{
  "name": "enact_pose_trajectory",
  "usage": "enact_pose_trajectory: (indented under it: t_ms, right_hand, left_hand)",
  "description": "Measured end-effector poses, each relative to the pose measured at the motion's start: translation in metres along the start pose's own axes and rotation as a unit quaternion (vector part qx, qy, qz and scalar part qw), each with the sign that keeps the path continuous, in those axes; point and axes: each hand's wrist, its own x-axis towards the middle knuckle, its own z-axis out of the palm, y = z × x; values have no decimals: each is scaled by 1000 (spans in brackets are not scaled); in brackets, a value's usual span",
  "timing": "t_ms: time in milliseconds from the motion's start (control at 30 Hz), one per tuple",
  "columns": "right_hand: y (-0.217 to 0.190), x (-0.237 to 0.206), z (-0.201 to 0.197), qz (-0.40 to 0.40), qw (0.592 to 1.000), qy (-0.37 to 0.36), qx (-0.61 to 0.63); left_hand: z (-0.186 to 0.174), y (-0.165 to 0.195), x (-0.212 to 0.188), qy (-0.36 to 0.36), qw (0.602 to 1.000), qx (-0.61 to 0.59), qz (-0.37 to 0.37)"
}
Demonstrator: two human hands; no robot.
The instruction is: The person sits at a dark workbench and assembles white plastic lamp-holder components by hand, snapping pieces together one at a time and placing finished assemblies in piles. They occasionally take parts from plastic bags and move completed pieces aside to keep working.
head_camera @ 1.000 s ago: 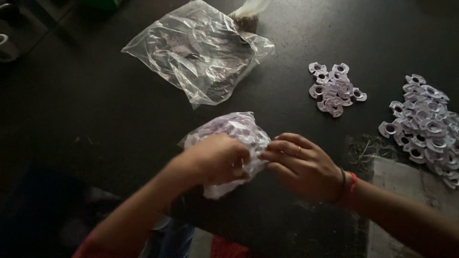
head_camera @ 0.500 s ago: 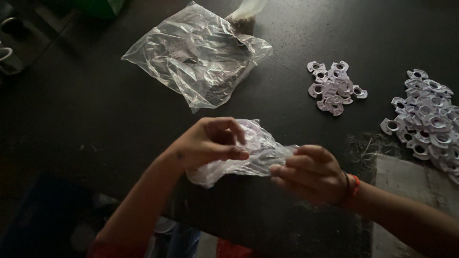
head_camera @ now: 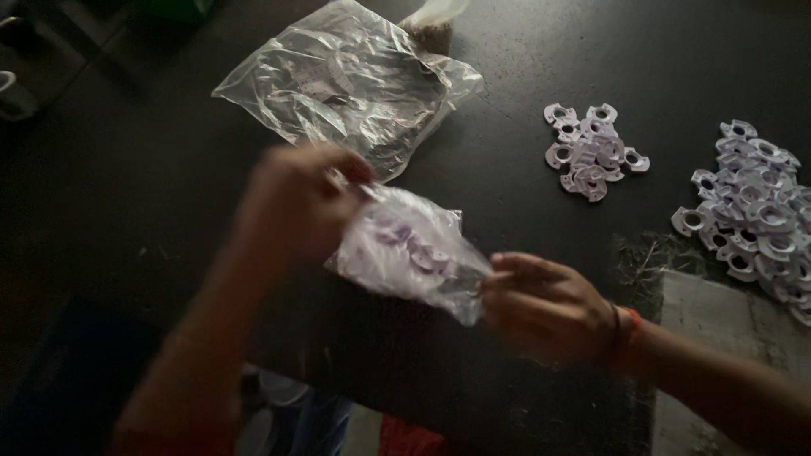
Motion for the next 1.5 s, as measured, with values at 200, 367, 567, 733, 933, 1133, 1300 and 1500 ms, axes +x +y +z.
enact_pose_trajectory:
  t_ms: [200, 367, 567, 733, 933, 1133, 1300, 1500]
  right_hand:
    - [18, 59, -19, 90, 992, -75, -48]
    - [23, 86, 28, 128, 990, -60, 6]
    - [74, 71, 119, 315, 896, -266, 163]
    - [71, 55, 186, 328, 898, -247, 157]
    - [32, 59, 213, 191, 950, -244, 44]
    - [24, 63, 199, 195, 925, -326, 19]
    - [37, 77, 188, 106, 854, -506, -67]
    - [32, 55, 184, 134, 946, -289, -53]
  left_hand:
    - [-25, 12, 13, 169, 976, 119, 73]
    - [-24, 44, -25, 217, 964, 153, 25]
    - [30, -10, -44, 114, 985, -113, -68]
    - [57, -95, -44, 262, 944, -74, -188]
    - [96, -135, -60, 216, 924, -144, -281]
    - [80, -131, -64, 111, 891, -122, -423]
    - [70, -119, -57, 131, 850, -123, -495]
    - [77, -124, -60, 213, 885, -46, -413]
